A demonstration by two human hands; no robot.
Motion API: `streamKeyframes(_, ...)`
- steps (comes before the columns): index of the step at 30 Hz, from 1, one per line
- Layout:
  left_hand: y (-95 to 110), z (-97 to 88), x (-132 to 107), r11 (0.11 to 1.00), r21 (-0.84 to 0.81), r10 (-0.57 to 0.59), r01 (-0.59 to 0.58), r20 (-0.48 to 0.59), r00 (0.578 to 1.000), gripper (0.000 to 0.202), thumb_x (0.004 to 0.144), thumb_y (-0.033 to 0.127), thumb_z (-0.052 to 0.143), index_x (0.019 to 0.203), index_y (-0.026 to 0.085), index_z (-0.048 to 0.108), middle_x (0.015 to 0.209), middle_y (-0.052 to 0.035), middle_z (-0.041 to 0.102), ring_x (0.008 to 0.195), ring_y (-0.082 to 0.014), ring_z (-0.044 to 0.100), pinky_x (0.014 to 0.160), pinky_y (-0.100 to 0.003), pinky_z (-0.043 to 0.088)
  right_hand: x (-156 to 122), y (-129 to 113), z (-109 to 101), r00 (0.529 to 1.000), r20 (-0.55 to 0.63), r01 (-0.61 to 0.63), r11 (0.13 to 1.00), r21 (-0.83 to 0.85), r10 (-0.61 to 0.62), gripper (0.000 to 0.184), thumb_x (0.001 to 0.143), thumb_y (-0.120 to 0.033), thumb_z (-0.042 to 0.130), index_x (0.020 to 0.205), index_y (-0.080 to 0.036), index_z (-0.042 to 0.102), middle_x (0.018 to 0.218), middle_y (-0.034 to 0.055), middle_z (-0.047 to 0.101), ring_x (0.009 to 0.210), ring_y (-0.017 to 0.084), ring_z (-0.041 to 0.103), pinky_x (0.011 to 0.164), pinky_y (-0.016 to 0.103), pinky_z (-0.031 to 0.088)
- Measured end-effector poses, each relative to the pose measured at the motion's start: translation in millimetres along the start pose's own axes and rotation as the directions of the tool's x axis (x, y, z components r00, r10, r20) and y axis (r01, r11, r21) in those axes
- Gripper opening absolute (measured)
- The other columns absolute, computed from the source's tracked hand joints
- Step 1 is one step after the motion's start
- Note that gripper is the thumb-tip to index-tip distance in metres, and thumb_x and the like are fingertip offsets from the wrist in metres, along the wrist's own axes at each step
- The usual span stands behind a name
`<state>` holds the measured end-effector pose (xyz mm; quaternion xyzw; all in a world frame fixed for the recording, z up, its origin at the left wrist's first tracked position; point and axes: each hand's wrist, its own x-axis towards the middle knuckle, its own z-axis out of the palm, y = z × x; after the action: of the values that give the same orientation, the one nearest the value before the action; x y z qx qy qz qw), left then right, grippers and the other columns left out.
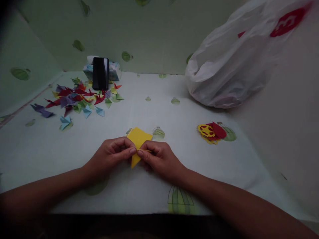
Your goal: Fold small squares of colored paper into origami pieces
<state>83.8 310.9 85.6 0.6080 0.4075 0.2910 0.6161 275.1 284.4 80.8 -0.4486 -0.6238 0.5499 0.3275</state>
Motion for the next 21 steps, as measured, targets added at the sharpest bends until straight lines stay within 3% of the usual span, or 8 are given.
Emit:
streamKeyframes(3, 1.6, 1.4, -0.8, 1.0, -0.027, -0.001, 0.002, 0.015, 1.0, 0.02, 0.084, 0.034, 0.062, 0.076, 0.015, 0.059, 0.066, 0.0008, 0.059, 0.061, -0.0104, 0.053, 0.059, -0.024, 0.042, -1.2, 3.0, 1.5, 1.0, -0.006, 0.02, 0.999, 0.036, -0.02, 0.032, 0.093, -0.039, 0.055, 0.072, -0.015, 0.059, 0.058, -0.0009, 0.059, 0.051, 0.009, 0.053, 0.051, 0.022, 0.042)
streamKeyframes(6, 4.3, 2.3, -1.8, 0.994, -0.106, -0.029, 0.029, 0.002, 1.0, 0.02, 0.084, 0.034, 0.062, 0.076, 0.016, 0.057, 0.065, 0.0011, 0.06, 0.061, -0.011, 0.054, 0.061, -0.025, 0.044, -0.1, 6.3, 2.2, 1.0, 0.027, 0.007, 0.982, 0.189, -0.012, 0.031, 0.094, -0.042, 0.053, 0.081, -0.015, 0.059, 0.065, 0.0006, 0.063, 0.053, 0.01, 0.058, 0.054, 0.023, 0.047)
streamKeyframes(9, 3.8, 3.3, -3.6, 0.97, -0.224, -0.093, 0.09, -0.002, 0.996, 0.021, 0.086, 0.035, 0.062, 0.079, 0.016, 0.057, 0.065, 0.0013, 0.06, 0.061, -0.0113, 0.055, 0.064, -0.026, 0.045, 2.7, 8.0, 1.9, 0.996, 0.088, -0.003, 0.949, 0.314, -0.025, 0.027, 0.088, -0.042, 0.063, 0.089, -0.015, 0.059, 0.069, 0.0005, 0.064, 0.055, 0.01, 0.059, 0.054, 0.024, 0.049)
streamKeyframes(13, -0.2, 5.1, -5.5, 0.921, -0.363, -0.134, 0.144, 0.053, 0.99, 0.021, 0.089, 0.036, 0.059, 0.081, 0.017, 0.057, 0.064, 0.0018, 0.058, 0.062, -0.0107, 0.054, 0.067, -0.026, 0.044, 4.6, 8.2, 1.6, 0.99, 0.137, -0.018, 0.939, 0.345, -0.031, 0.024, 0.084, -0.036, 0.069, 0.088, -0.015, 0.059, 0.076, 0.0025, 0.066, 0.056, 0.009, 0.058, 0.054, 0.024, 0.049)
streamKeyframes(21, 0.9, 6.3, -5.3, 0.894, -0.396, -0.207, 0.209, 0.048, 0.977, 0.024, 0.085, 0.037, 0.064, 0.077, 0.016, 0.055, 0.053, 0.0063, 0.047, 0.046, -0.0052, 0.036, 0.047, -0.019, 0.027, 3.5, 9.2, 2.3, 0.99, 0.138, -0.027, 0.938, 0.346, -0.023, 0.022, 0.085, -0.035, 0.068, 0.087, -0.015, 0.058, 0.069, -0.0003, 0.062, 0.055, 0.009, 0.058, 0.053, 0.023, 0.047)
